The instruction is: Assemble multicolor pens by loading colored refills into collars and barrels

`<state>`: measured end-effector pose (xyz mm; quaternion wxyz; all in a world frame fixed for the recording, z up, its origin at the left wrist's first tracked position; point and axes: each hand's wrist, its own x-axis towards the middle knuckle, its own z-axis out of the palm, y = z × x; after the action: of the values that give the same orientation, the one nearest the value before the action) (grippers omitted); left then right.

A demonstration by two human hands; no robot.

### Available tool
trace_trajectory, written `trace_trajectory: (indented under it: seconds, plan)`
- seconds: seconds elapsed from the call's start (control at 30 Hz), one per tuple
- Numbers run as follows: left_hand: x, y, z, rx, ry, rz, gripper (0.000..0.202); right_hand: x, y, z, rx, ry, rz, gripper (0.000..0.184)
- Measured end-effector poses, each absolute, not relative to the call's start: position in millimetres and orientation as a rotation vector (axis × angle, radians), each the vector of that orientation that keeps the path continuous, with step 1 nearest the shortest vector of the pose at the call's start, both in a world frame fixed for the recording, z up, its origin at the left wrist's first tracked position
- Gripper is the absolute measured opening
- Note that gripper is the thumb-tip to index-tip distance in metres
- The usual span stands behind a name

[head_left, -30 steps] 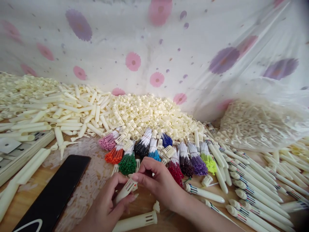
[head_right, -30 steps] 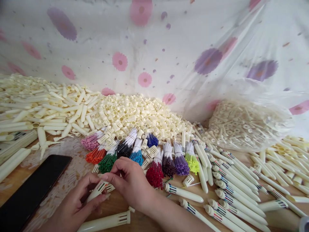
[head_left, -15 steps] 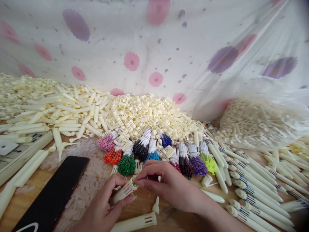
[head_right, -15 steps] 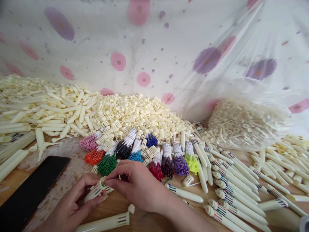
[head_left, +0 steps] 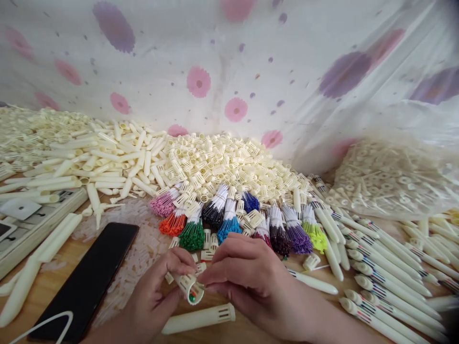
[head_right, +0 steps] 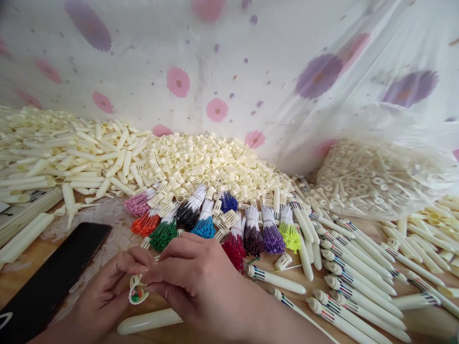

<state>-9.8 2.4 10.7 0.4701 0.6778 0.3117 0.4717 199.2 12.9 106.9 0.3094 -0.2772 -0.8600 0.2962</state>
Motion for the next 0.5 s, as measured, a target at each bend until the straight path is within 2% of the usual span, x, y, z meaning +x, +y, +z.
trace_trajectory:
  seconds: [0.17,0.5]
  plan:
    - [-10.9,3.5,10.4,1.713,0.854,1.144,0.028,197.9,11.3,106.8,-0.713,-2.422,0.629,0.017]
    - [-9.8,2.3,13.4,1.784,0.993,1.092,0.026,200.1,14.7,105.7,-0.803,-2.493,0.602,0.022]
